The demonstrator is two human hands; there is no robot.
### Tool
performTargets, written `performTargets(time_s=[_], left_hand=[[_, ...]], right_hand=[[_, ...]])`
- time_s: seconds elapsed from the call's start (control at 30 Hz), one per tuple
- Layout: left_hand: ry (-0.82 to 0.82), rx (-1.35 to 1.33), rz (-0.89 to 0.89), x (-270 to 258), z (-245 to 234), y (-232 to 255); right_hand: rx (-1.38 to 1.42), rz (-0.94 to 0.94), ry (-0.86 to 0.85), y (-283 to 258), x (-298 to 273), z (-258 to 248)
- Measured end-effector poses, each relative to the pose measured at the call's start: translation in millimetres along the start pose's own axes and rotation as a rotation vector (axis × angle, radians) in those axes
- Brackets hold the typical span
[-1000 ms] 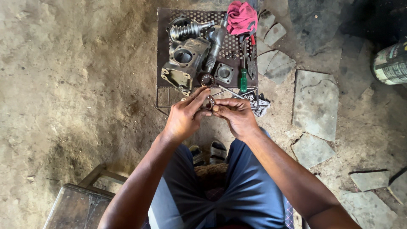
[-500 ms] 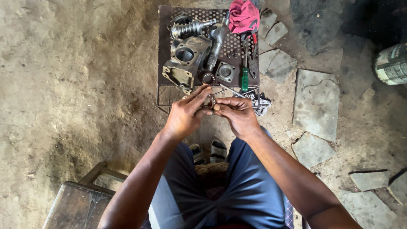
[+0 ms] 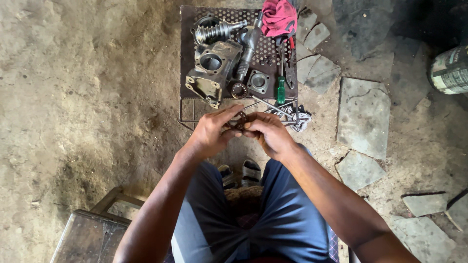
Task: The person is cleaning small mechanical parts, specifically ball bearings and a metal housing, using a pink cloth. They wipe the parts thoroughly and inspect them by hand, occasionally using a screwdriver to manipulate components on a perforated metal workbench.
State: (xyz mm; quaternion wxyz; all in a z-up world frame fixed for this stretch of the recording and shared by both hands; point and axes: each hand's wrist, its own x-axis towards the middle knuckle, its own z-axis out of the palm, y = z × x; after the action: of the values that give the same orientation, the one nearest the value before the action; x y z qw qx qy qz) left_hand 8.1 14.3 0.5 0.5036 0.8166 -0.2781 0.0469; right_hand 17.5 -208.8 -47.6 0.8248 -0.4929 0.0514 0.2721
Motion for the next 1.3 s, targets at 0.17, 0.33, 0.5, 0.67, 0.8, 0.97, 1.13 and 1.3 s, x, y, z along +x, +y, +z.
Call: performTargets(time_s=[0.17,0.33,0.5,0.67,0.8,0.97,1.13,1.3], left_hand=[[-0.058,-0.097,-0.029,-1,7,-9],[-0.037,-0.164,-0.22,-2,11,-11],[0.1,-0.189,-0.294,-2,10,-17],[0.134,-0.071,-0.167,-3,14,-23],[0.084,-0.1,-0.297,-6,14,-18],[0.131,-0.007,-0.159,-4,15,-20],[0.092,-0.053,-0.256,-2,14,-22],[0.099,-0.058,-0.275,0,11,-20]], right_hand=[[0.025,0.092,-0.057,-6,-1,5],[0.213,0.126,0.103,6,9,-2],[-0.826,-0.115,0.152,17,28,-42],[-1.867,-0.024,0.05,16,63,-86],[-1.599,-0.571,0.392,-20,110,-91],[-1.628,-0.717,0.217,-29,155,-92],[-1.724,-0.639,0.159,-29,158,-92],[-1.66,-0.725,0.158,-32,154,-92]])
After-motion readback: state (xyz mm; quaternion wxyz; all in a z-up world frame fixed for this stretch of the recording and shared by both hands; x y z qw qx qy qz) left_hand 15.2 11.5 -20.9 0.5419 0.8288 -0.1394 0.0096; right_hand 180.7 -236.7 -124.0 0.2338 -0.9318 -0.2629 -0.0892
